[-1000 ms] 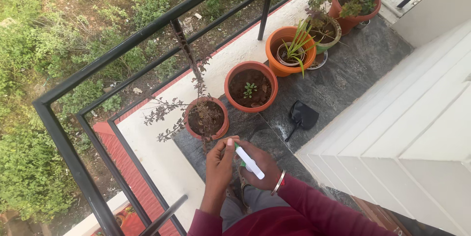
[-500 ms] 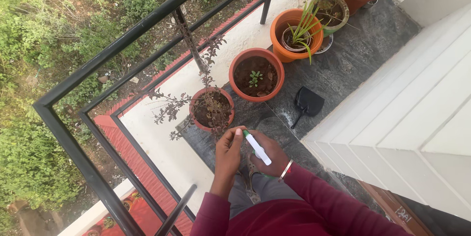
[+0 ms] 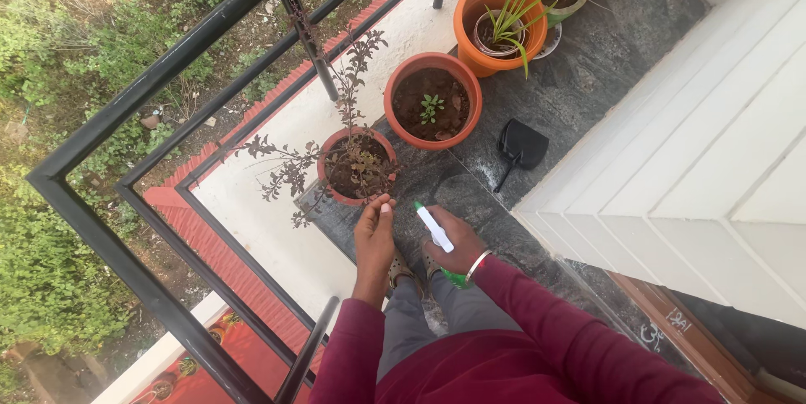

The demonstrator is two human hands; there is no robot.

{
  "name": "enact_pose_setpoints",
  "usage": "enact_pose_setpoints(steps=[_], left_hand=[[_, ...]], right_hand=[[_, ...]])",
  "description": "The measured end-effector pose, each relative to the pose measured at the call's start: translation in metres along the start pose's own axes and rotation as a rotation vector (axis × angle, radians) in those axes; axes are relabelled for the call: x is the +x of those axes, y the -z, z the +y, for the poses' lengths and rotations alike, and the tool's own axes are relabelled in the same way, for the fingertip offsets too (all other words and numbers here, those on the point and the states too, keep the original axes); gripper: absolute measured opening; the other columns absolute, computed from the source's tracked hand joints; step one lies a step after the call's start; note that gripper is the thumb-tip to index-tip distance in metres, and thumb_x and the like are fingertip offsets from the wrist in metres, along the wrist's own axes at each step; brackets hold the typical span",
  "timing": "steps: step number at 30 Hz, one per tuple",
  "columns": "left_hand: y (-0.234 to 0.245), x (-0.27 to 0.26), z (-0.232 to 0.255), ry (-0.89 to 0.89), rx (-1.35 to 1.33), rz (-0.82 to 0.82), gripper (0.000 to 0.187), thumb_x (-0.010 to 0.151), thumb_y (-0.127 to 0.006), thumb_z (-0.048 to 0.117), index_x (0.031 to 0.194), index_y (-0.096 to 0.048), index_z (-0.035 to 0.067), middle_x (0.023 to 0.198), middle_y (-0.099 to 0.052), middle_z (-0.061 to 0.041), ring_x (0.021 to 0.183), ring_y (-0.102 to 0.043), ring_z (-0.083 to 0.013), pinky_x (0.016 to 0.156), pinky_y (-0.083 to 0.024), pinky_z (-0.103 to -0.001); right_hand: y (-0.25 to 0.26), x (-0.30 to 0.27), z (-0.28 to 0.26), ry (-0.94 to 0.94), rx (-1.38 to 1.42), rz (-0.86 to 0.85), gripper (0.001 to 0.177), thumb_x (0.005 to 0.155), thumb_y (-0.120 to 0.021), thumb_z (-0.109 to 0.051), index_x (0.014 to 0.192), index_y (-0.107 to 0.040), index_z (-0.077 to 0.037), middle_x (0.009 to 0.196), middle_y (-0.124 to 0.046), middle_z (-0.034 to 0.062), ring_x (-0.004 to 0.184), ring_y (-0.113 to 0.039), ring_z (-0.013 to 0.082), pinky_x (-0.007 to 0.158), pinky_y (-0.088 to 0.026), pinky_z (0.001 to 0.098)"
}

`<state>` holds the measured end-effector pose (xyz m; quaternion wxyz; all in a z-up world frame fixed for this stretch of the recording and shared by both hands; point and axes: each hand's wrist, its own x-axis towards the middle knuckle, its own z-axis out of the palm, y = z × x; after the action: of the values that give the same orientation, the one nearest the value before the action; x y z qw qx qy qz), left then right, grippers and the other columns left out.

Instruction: The person uses a green spray bottle to mist the leaves and soil of several potted plants on a balcony. They hold the branches of a larger plant while spraying, then move to a smaller seedling and spray it thoroughly.

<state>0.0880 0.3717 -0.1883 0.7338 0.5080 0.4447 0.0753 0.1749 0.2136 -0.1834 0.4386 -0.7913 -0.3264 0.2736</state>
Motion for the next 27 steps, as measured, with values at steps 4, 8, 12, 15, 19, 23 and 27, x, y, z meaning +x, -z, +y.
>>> enact_pose_setpoints(steps=[4,8,12,15,19,23,27], left_hand=[[0.003,0.013,-0.005,0.006,0.019,0.034,0.033,0.104,-0.055,0.022,0.131,-0.065,0.006,0.124,-0.069,-0.004,0.118,-0.060,-0.0137,0.104,-0.043,-0.032],[0.004,0.029,-0.010,0.012,0.040,0.076,0.034,0.103,-0.055,0.023,0.132,-0.065,0.007,0.125,-0.068,-0.004,0.118,-0.060,-0.0136,0.103,-0.044,-0.031],[0.008,0.040,-0.018,0.028,0.066,0.096,0.033,0.104,-0.054,0.022,0.131,-0.065,0.008,0.126,-0.068,-0.005,0.117,-0.060,-0.0142,0.102,-0.044,-0.031],[0.011,0.042,-0.020,0.042,0.069,0.082,0.032,0.104,-0.053,0.022,0.131,-0.065,0.008,0.127,-0.067,-0.004,0.119,-0.059,-0.0137,0.103,-0.042,-0.031],[0.015,0.043,-0.020,0.036,0.054,0.058,0.032,0.104,-0.053,0.021,0.131,-0.065,0.008,0.127,-0.068,-0.005,0.119,-0.059,-0.0146,0.104,-0.042,-0.031],[0.014,0.046,-0.017,0.045,0.075,0.049,0.032,0.104,-0.053,0.021,0.131,-0.066,0.008,0.127,-0.068,-0.004,0.120,-0.059,-0.0145,0.104,-0.042,-0.031],[0.012,0.048,-0.013,0.078,0.136,0.050,0.033,0.104,-0.053,0.022,0.131,-0.065,0.010,0.128,-0.068,-0.003,0.121,-0.059,-0.0139,0.104,-0.043,-0.032]], right_hand=[[-0.012,0.004,0.008,0.037,-0.034,0.017,0.050,0.077,-0.069,-0.005,0.126,-0.057,-0.005,0.104,-0.065,0.0165,0.096,-0.067,0.0367,0.081,-0.053,0.0442],[-0.023,0.010,0.014,-0.105,-0.032,0.010,0.044,0.074,-0.068,-0.004,0.117,-0.060,-0.008,0.097,-0.064,0.0137,0.087,-0.067,0.0331,0.078,-0.053,0.0421],[-0.032,0.016,0.015,-0.078,0.025,0.039,0.039,0.074,-0.069,-0.006,0.111,-0.060,-0.009,0.095,-0.064,0.0114,0.084,-0.067,0.0300,0.076,-0.053,0.0402],[-0.035,0.020,0.012,-0.188,0.057,0.033,0.044,0.073,-0.066,-0.005,0.116,-0.059,-0.010,0.094,-0.064,0.0110,0.083,-0.067,0.0297,0.075,-0.053,0.0404],[-0.037,0.021,0.010,-0.086,0.004,0.040,0.041,0.075,-0.068,-0.006,0.115,-0.058,-0.007,0.096,-0.063,0.0134,0.086,-0.066,0.0319,0.075,-0.052,0.0420],[-0.039,0.021,0.010,-0.168,-0.022,0.005,0.035,0.076,-0.068,-0.007,0.110,-0.059,-0.007,0.090,-0.064,0.0130,0.080,-0.068,0.0302,0.072,-0.052,0.0415],[-0.041,0.019,0.010,-0.196,0.031,0.037,0.041,0.074,-0.068,-0.007,0.114,-0.058,-0.008,0.085,-0.063,0.0110,0.074,-0.067,0.0287,0.069,-0.051,0.0406]])
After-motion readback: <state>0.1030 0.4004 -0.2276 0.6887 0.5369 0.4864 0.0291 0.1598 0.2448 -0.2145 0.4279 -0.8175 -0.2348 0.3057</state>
